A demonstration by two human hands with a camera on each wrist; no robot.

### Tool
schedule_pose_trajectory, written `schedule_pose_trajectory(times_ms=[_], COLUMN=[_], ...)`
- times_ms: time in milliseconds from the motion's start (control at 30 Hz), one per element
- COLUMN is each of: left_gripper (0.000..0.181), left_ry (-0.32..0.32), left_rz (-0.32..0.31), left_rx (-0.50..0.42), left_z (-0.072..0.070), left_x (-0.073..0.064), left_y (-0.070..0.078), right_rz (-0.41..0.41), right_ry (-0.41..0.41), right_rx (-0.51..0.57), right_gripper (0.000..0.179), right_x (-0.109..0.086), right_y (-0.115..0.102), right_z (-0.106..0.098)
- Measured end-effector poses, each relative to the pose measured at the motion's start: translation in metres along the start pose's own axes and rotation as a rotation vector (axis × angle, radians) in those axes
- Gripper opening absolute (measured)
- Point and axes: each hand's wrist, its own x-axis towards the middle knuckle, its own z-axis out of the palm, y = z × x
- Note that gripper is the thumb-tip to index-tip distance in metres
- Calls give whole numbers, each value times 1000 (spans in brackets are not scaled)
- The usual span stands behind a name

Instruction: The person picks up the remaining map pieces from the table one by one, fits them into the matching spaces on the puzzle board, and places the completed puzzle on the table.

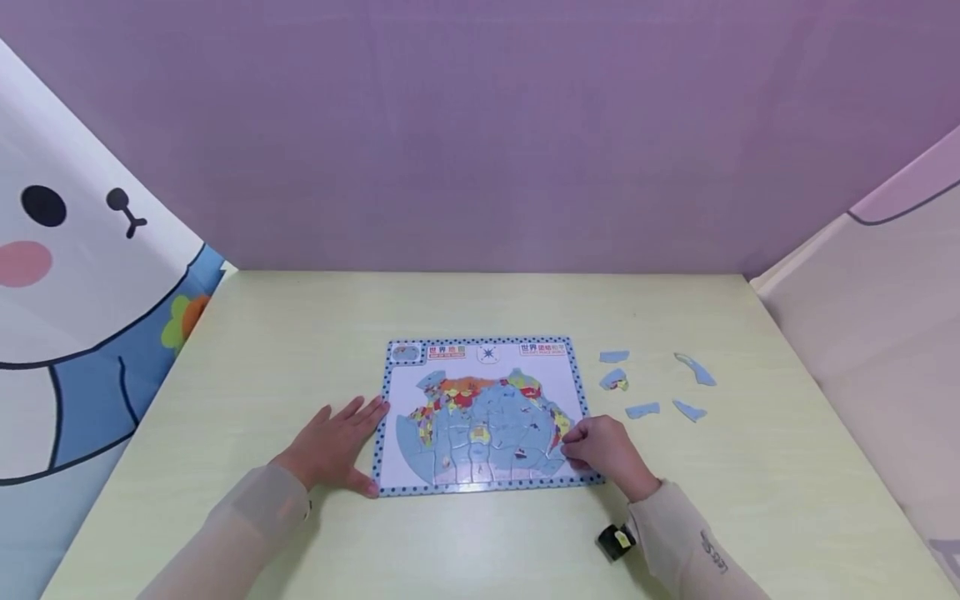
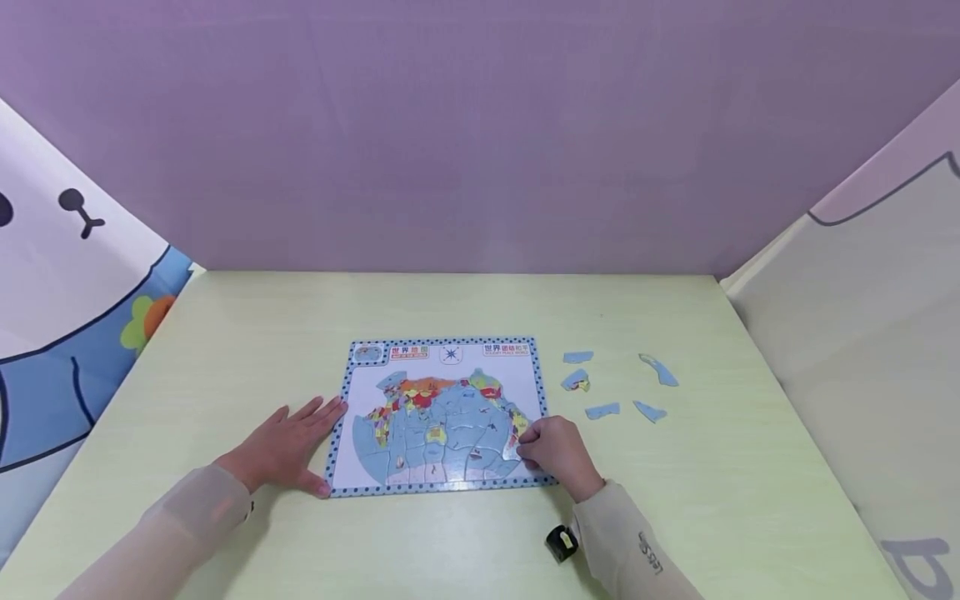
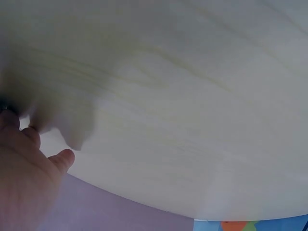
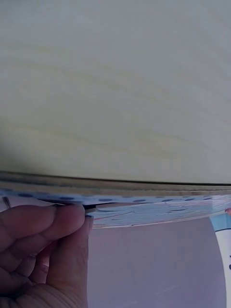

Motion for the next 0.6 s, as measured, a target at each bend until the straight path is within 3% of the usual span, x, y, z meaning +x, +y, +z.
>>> schedule_pose_trajectory(times_ms=[600], left_gripper=[112], left_ry=[-2], left_rz=[12], left_rx=[4], left_z=[0], left_x=[1], left_y=[-1], right_rz=[-6], right_ry=[-17], right_rx=[-10], right_gripper=[5], right_x=[1], right_y=[-3], right_z=[0])
